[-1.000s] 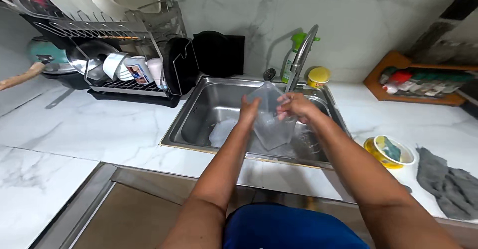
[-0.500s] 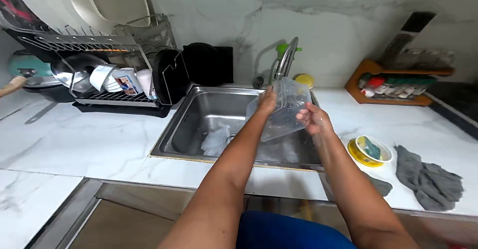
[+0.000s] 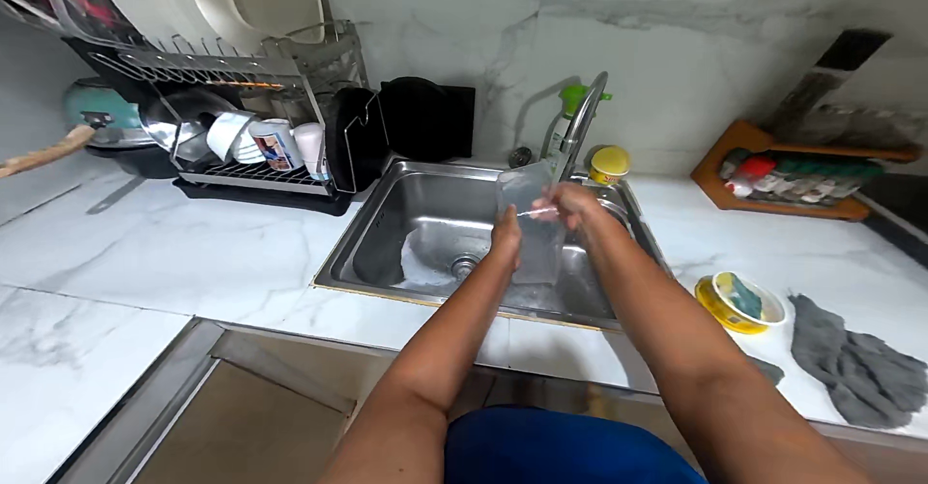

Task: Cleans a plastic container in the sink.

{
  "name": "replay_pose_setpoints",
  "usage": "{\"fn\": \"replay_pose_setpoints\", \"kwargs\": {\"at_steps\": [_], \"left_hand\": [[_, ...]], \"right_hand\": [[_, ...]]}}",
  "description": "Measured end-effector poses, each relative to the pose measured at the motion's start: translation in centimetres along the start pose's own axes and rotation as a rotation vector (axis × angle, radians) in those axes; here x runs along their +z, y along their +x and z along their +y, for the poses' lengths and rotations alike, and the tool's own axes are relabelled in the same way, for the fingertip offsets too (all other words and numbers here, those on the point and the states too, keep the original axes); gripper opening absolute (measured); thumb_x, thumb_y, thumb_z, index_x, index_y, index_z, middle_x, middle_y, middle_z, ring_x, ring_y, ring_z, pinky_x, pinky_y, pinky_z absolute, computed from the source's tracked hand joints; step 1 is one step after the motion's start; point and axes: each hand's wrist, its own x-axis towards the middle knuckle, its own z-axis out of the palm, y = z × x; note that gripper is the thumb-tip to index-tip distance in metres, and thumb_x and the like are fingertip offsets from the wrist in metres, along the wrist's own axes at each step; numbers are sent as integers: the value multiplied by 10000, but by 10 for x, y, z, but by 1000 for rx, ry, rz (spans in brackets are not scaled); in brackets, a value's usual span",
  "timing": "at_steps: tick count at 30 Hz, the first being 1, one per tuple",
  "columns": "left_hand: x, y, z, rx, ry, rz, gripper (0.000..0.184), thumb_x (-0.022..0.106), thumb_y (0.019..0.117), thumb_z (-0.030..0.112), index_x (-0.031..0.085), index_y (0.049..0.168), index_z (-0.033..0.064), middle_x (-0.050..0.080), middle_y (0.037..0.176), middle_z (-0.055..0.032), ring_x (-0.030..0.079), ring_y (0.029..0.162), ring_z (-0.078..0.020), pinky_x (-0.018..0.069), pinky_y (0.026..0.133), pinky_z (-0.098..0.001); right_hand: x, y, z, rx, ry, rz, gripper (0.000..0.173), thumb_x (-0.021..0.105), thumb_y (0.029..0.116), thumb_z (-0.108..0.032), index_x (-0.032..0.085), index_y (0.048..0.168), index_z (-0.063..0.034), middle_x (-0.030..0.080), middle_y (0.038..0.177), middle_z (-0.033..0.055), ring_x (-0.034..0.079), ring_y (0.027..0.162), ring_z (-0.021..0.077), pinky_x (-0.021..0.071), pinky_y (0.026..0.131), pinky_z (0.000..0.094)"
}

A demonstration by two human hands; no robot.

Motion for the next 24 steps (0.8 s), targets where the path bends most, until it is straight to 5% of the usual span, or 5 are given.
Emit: {"fn": "replay_pose_setpoints", "kwargs": {"at_steps": [7, 12, 17, 21, 24], "left_hand": [[-36, 9, -4, 55, 51, 31, 563, 423, 1118, 348, 342, 1560, 9, 405, 1561, -260, 411, 1435, -370, 363, 1150, -568], [-52, 17, 11, -35, 1, 76, 662, 509, 1082, 372, 252, 1603, 54, 433, 1510, -275, 499, 1319, -389, 457, 1032, -550], [-56, 22, 25, -114, 36, 93, 963, 615, 966, 612, 124, 1647, 139, 405, 1537, -295, 489, 1334, -449, 479, 1002, -621], [-59, 19, 15, -210, 247, -28, 1166, 664, 857, 733, 54, 1666, 157, 361, 1591, -276, 461, 1377, -455, 469, 1015, -642], [-55, 34, -14, -310, 179, -73, 1131, 714, 838, 687, 73, 1659, 249, 417, 1537, -265, 502, 1305, -452, 502, 887, -674]], "right_hand": [[36, 59, -32, 195, -68, -209, 461, 352, 1118, -373, 480, 1363, -5, 680, 1061, 183, 699, 859, 276, 598, 775, 436], [50, 85, -37, 185, -264, -188, 388, 394, 1113, -242, 468, 1395, 14, 664, 1109, 205, 686, 850, 262, 587, 757, 406], [57, 51, -17, 3, -675, -231, 330, 472, 1097, -214, 543, 1322, 17, 696, 912, 176, 686, 671, 215, 594, 636, 360], [56, 1, 36, -247, -629, -344, 352, 524, 1068, -108, 482, 1377, 55, 703, 1052, 206, 728, 806, 230, 618, 783, 388], [45, -3, 78, -382, -672, -350, 403, 576, 1025, -145, 508, 1360, 68, 713, 1069, 201, 729, 927, 257, 592, 901, 433]]}}
